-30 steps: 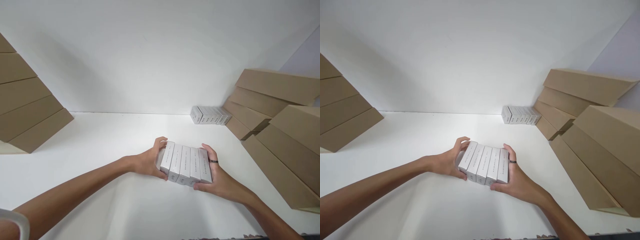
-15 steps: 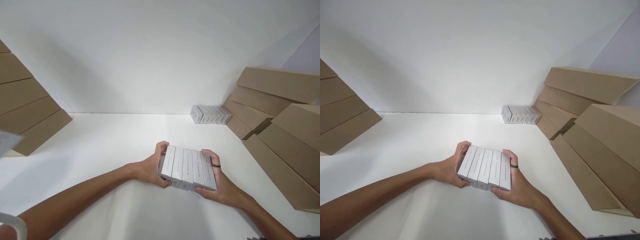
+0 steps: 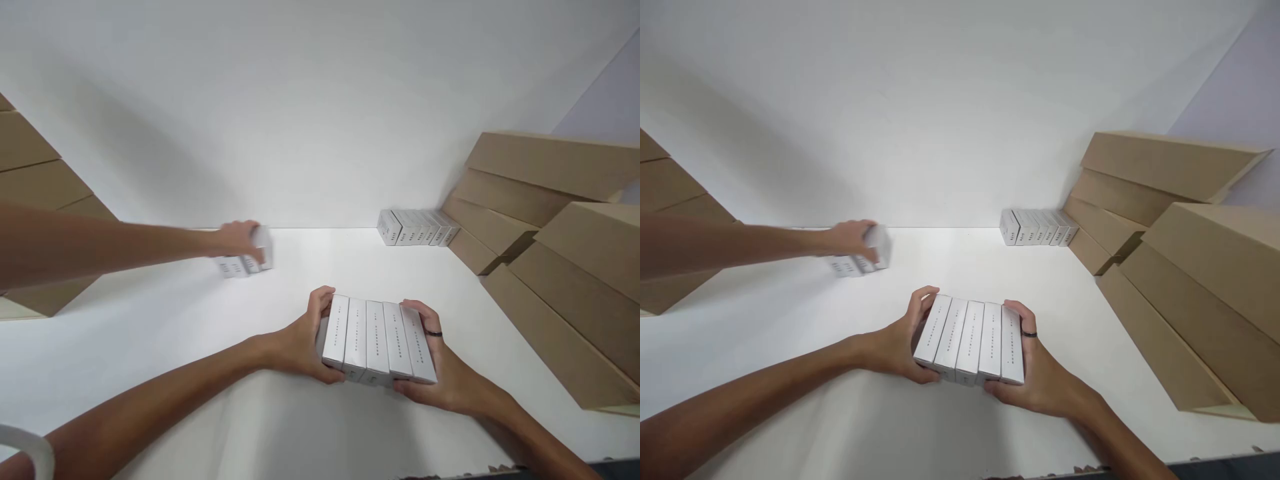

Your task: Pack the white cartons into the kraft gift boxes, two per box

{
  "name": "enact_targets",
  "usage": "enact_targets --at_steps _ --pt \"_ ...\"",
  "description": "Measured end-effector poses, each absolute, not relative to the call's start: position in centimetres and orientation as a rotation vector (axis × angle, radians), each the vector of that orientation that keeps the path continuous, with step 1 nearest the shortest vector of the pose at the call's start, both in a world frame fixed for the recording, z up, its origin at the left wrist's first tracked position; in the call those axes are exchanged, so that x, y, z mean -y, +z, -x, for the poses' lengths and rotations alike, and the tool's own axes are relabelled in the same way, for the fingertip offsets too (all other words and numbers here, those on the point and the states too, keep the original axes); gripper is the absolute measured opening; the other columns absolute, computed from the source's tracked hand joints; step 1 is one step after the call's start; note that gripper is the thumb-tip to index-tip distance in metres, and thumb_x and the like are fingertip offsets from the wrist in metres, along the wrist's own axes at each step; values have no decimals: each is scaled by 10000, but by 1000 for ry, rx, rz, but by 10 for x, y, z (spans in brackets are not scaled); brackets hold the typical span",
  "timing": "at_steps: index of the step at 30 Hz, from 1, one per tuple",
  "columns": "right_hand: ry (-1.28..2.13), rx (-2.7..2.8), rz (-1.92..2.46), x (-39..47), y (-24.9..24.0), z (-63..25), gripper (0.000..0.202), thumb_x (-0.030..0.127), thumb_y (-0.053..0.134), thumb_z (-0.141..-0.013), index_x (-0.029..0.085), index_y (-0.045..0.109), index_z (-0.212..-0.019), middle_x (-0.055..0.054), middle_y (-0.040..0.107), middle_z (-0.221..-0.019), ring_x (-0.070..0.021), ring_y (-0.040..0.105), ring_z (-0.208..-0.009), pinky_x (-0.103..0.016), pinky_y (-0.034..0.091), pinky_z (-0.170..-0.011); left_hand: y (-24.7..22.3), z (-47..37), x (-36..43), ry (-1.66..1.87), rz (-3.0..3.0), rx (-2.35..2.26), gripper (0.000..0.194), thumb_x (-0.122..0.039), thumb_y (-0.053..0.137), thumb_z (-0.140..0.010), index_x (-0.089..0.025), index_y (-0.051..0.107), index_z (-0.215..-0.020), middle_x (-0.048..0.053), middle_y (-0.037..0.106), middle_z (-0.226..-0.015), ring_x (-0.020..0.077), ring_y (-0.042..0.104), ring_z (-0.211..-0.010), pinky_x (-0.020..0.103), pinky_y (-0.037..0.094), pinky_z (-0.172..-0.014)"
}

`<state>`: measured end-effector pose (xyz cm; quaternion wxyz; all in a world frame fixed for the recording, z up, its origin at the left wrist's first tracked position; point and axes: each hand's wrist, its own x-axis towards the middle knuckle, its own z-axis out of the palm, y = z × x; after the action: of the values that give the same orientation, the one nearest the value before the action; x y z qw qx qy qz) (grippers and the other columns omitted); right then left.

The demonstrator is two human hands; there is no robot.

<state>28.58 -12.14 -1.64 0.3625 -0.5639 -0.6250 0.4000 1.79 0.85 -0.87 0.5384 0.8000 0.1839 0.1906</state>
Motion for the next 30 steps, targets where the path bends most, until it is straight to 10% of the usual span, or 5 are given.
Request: enact_targets --at_steps 14,21,30 --pt "969 1628 1433 133 -20 -292 1149 357 837 -735 397 13 -1535 -140 220 -1607 -363 323 -1484 -574 448 -1114 -5 -14 -8 370 -1919 -481 1209 -299 920 -652 -337 100 -1540 168 377 -1529 385 345 -1491 621 393 -1166" --pt "988 1588 1393 137 -25 -299 1243 419 920 -671 451 19 -1528 -89 105 -1660 -315 174 -1561 -586 259 -1239 -13 -11 11 481 -1970 -702 1387 -473 970 -587 -410 -17 -1560 147 -116 -1686 443 222 -1530 669 379 -1163" --pt "988 1563 1468 137 -32 -301 1274 456 905 -668 414 -20 -1543 -129 206 -1620 -353 238 -1530 -616 311 -1199 -23 -37 65 935 -1936 -1004 1003 -498 956 -592 -344 277 -1314 118 139 -1606 397 379 -1358 625 456 -1039"
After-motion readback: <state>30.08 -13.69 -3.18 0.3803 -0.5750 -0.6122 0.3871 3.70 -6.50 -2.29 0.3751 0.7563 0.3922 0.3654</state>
